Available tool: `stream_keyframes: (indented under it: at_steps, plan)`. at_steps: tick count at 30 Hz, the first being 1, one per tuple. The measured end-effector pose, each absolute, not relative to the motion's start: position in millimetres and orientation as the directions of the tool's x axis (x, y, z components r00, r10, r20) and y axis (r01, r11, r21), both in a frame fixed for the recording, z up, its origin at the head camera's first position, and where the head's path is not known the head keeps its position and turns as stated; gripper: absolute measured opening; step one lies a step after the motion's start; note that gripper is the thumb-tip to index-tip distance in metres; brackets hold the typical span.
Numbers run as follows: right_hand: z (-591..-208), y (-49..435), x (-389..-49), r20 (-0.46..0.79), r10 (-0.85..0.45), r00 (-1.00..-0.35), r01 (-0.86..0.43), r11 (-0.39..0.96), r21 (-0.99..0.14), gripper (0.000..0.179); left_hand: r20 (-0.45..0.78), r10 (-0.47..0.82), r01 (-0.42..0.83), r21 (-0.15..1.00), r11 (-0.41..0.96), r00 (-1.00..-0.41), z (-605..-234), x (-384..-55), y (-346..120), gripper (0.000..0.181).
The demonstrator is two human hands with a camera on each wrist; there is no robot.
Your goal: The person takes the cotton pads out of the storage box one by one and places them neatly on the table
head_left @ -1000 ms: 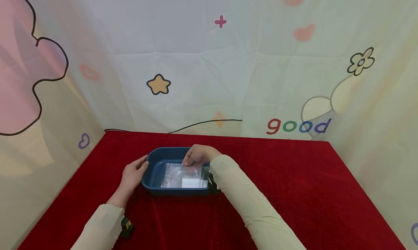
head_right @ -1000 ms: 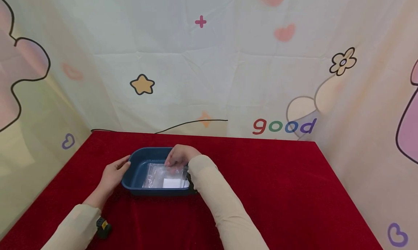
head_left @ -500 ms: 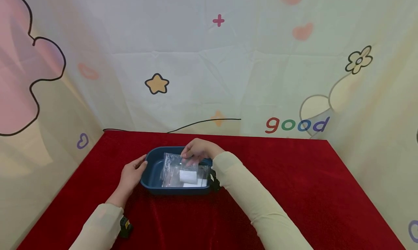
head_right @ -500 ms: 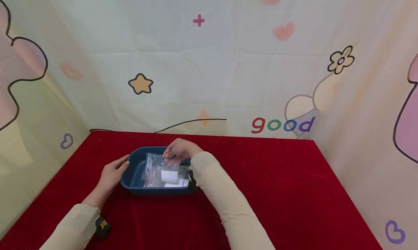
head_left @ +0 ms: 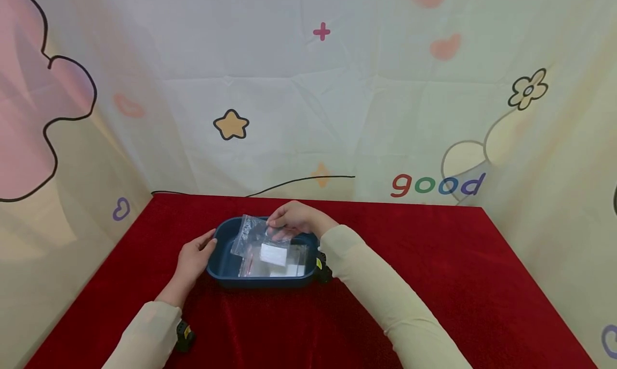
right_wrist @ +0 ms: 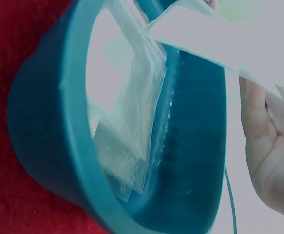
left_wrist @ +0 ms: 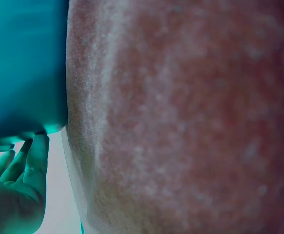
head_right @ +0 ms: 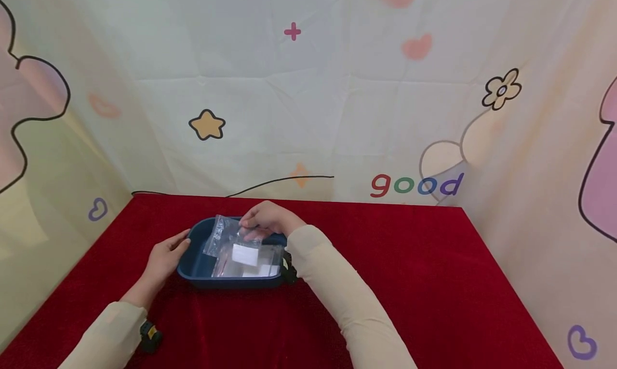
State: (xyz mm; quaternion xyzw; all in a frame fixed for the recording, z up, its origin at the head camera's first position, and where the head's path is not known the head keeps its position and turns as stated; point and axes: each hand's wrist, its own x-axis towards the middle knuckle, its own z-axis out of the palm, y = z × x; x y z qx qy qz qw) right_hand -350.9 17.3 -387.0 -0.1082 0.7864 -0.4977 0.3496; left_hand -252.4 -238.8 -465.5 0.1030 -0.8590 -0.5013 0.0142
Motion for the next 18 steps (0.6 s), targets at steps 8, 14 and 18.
stream_keyframes:
  at_steps: [8,14,18]
  plan:
    - [-382.9,20.0,-341.6,-0.408,-0.493,-0.769,0.201,0.419,-0.885,0.028,-0.081,-0.195,-0.167,0.862,0.479,-0.977,-464.3,-252.3,-237.8,0.050]
    - [-384.6,25.0,-335.9,-0.393,-0.474,-0.788,0.224,0.374,-0.900,0.027,-0.088,-0.190,-0.172,0.857,0.486,-0.978,-464.9,-251.5,-237.5,0.050]
    - [-386.3,29.5,-332.0,-0.388,-0.457,-0.800,0.246,0.341,-0.908,0.027,-0.089,-0.192,-0.173,0.855,0.490,-0.977,-465.1,-251.3,-237.6,0.050]
